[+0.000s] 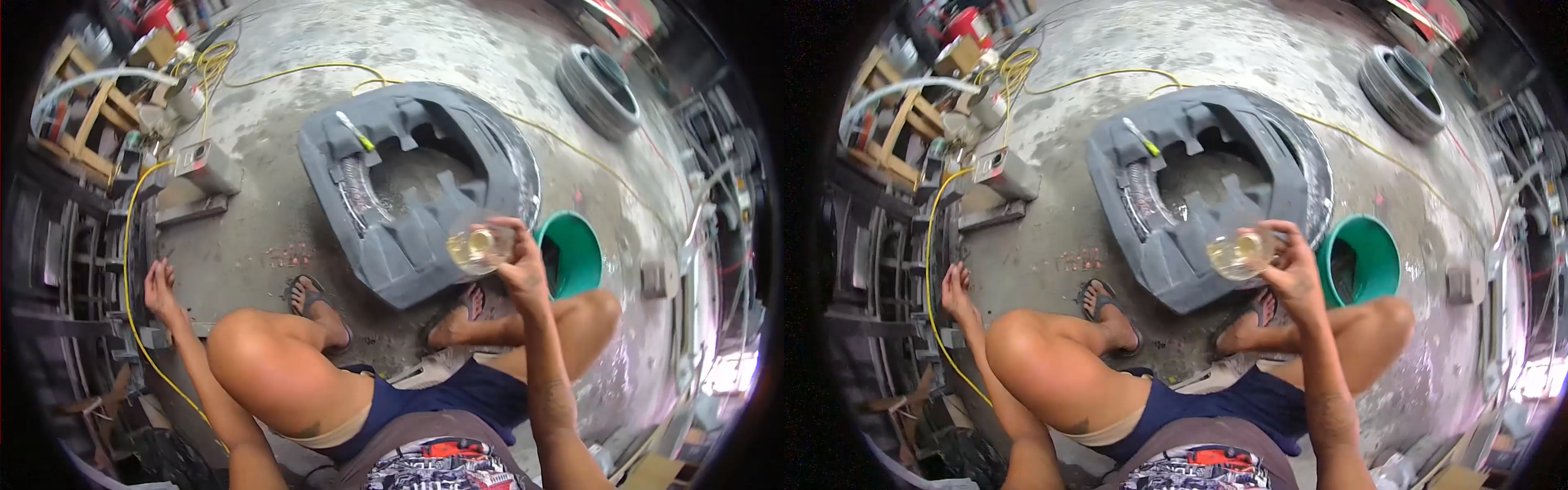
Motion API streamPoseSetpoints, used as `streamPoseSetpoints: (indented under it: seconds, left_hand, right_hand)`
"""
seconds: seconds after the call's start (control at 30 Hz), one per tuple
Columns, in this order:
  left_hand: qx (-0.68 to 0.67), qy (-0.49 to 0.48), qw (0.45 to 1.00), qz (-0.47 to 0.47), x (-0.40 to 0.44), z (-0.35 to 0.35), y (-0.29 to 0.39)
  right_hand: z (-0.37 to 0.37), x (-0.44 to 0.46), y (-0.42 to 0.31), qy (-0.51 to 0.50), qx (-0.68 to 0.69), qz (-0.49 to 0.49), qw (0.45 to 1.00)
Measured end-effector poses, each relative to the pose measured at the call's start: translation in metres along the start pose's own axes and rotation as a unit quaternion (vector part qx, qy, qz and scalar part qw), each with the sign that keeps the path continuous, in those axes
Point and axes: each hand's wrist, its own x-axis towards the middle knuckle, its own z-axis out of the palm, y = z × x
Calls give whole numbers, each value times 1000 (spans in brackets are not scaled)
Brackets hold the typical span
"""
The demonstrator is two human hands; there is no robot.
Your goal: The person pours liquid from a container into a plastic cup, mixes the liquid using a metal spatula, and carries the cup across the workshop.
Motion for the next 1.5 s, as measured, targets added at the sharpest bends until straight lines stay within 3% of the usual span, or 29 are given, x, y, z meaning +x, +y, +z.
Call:
streamPoseSetpoints:
  seconds: [0.07,0.27,0.4,0.47,0.8,0.87,0.9,0.97,1.0,1.07,1.2,1.37,1.47,1.5]
  left_hand:
    - [16,-10,999,41,-22,-3,39]
    - [64,-12,970,234,-85,20,189]
    - [22,-35,964,264,-113,50,238]
    - [-23,-100,958,266,-146,73,248]
    - [-103,-378,911,131,-312,125,200]
    - [-111,-436,892,30,-338,134,192]
    - [-112,-438,891,25,-344,138,184]
    - [-47,-524,843,112,-354,148,169]
    - [-46,-528,841,107,-358,155,167]
    - [-21,-571,788,230,-363,173,165]
    - [-16,-613,734,291,-374,199,157]
    - [3,-648,693,317,-381,214,152]
    - [13,-633,722,277,-381,211,148]
    - [14,-622,761,186,-383,209,148]
  right_hand:
    - [9,-24,8,-10,84,10,996]
    - [24,-75,21,-19,134,12,991]
    - [33,-93,28,-7,116,5,993]
    - [37,-100,32,-7,123,15,992]
    - [28,-118,33,-31,92,73,993]
    - [15,-116,27,-31,35,96,994]
    - [9,-115,26,-28,14,102,994]
    - [-2,-112,22,-20,-7,97,995]
    - [-7,-111,21,-16,-25,87,996]
    - [-15,-111,16,-8,-38,93,995]
    - [-28,-115,20,6,-53,91,994]
    - [-41,-118,21,49,-35,118,991]
    - [-48,-116,30,64,-11,135,989]
    - [-50,-114,32,66,-16,130,989]
